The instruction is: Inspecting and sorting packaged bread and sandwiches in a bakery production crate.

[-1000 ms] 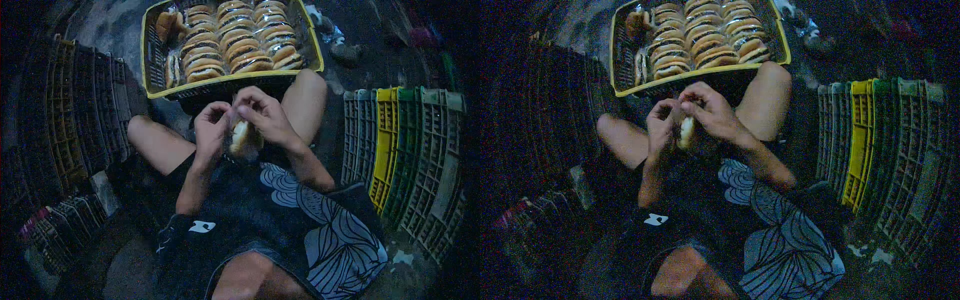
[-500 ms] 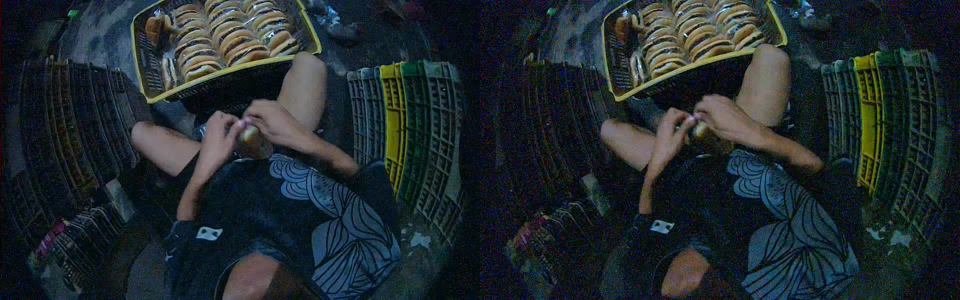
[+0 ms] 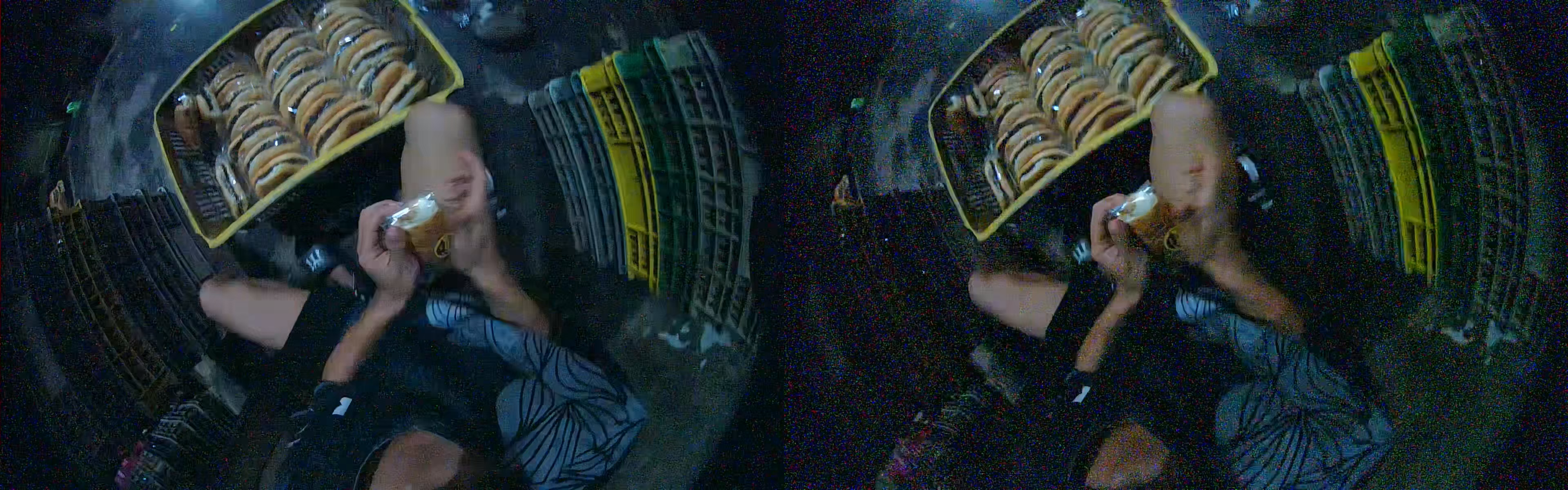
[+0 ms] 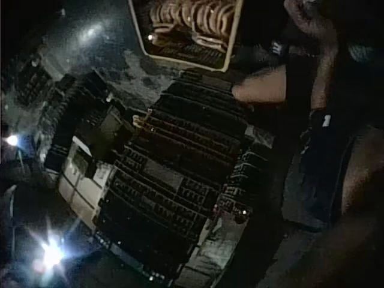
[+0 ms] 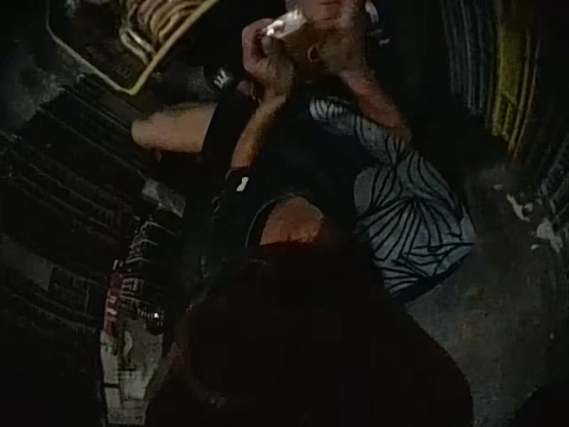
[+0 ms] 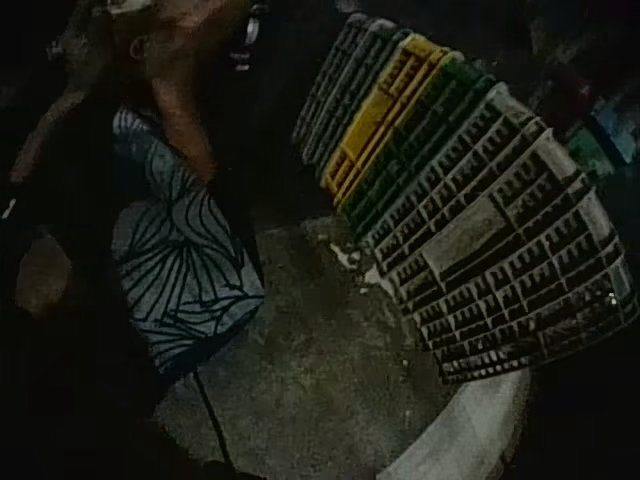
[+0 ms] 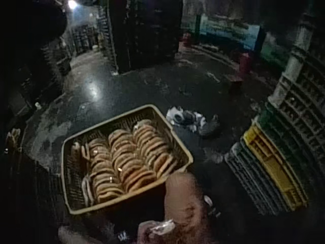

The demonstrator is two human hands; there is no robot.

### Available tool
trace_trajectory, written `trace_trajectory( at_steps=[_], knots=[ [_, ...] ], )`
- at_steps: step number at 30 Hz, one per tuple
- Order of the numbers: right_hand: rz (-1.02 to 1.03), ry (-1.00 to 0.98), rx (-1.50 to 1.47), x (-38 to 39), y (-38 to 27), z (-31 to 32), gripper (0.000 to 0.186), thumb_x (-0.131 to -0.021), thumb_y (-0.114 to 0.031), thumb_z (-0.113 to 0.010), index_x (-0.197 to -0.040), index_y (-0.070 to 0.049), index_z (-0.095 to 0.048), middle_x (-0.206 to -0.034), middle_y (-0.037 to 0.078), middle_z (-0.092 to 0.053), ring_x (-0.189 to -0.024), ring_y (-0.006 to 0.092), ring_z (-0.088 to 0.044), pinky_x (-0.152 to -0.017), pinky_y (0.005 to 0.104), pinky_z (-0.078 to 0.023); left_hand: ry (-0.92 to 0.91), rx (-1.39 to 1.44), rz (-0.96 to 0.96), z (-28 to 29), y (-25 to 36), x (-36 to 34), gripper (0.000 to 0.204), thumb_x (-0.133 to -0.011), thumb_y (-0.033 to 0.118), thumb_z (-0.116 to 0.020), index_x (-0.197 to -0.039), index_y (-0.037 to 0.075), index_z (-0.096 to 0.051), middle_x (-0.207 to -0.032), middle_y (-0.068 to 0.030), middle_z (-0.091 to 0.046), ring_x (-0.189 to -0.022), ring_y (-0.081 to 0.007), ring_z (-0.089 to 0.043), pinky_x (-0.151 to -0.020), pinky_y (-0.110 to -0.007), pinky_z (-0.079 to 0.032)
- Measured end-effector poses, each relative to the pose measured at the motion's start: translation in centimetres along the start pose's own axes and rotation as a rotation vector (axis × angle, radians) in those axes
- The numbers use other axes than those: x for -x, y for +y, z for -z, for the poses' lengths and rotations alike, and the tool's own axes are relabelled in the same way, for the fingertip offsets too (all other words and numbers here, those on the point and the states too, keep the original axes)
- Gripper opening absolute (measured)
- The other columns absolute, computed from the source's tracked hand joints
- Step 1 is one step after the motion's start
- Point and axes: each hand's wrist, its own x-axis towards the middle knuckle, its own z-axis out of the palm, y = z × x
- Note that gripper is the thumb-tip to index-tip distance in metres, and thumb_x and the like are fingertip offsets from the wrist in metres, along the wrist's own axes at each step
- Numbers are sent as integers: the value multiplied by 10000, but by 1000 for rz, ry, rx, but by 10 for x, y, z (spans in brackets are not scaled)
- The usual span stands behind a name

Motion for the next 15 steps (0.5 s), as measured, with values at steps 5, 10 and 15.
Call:
trace_trajectory(
  at_steps=[5,10,15],
  knots=[
    [-727,-325,686,54,250,20,723,-721,-409,-546,-1238,-3,-245,-1106,230,-456,-979,359,-473,-827,412,-379,203,89,234,1,-11,-29,325,-852,305,-433,-888,-10,-505,-844,-57,-518,-772,-121,-482,-705,-254,-405],
    [-768,-373,730,50,287,-10,596,-736,-329,-555,-1213,-50,-332,-1079,221,-482,-942,357,-498,-783,416,-410,414,30,339,42,-27,-41,281,-865,241,-422,-936,-20,-498,-870,-58,-531,-787,-117,-490,-721,-251,-408],
    [-673,-469,614,-43,297,-71,559,-739,-327,-553,-1186,-48,-367,-1060,216,-495,-931,348,-506,-772,410,-413,409,-74,330,49,-24,-50,288,-862,247,-430,-955,-17,-498,-879,-59,-535,-793,-111,-493,-725,-239,-403]
  ],
)
